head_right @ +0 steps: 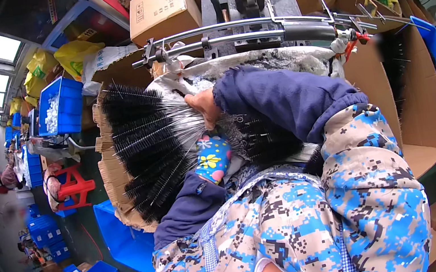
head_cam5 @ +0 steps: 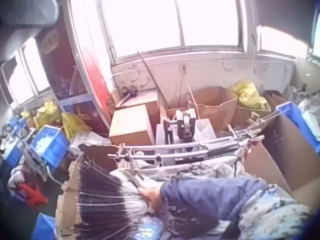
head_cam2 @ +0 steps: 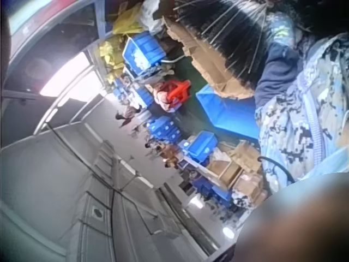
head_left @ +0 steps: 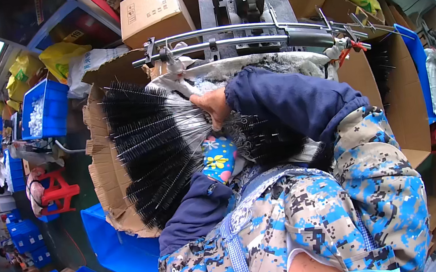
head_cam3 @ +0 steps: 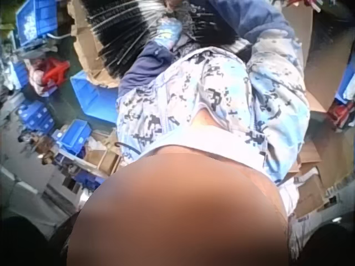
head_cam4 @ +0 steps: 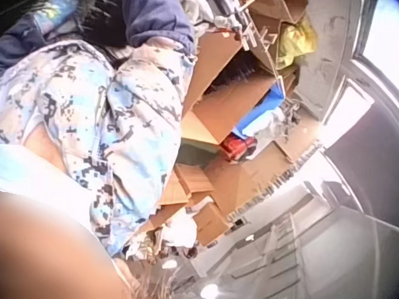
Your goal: Operating a mechanical fixture to assemble or process small wire brushes.
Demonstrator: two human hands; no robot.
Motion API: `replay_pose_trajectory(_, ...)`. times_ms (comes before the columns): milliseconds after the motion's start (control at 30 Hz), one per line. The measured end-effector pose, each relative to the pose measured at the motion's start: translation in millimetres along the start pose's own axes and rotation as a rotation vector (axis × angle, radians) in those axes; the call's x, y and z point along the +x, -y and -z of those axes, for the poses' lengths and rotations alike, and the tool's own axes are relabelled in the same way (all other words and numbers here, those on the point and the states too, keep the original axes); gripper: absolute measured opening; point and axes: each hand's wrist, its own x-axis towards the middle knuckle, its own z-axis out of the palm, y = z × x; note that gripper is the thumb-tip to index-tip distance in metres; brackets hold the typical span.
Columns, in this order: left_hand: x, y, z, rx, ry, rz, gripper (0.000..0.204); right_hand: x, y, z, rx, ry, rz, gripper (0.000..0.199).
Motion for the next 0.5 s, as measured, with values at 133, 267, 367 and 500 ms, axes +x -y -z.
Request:
replay_pose_trajectory(133, -5, -7, -10, -0.03, -0.005, -0.009, 0.01, -8, -14, 6, 0.045, -0.055, 0.074, 0.075)
replay_pose_trajectory(267, 16, -8, -2, -0.01, 0.254, -0.049, 0.014, -25, -23, 18, 0.11, 0.026, -0.157, 0.079)
replay_pose_trajectory(367, 19, 2, 8, -0.054, 0.295, 0.036, 0.025, -49, -8, 39, -0.239, -0.148, -0.102, 0.078)
replay_pose_trajectory(500, 2, 11, 35, -0.165, 0.231, 0.036, 0.057, -159, 3, 64, -0.286, -0.255, 0.078, 0.107)
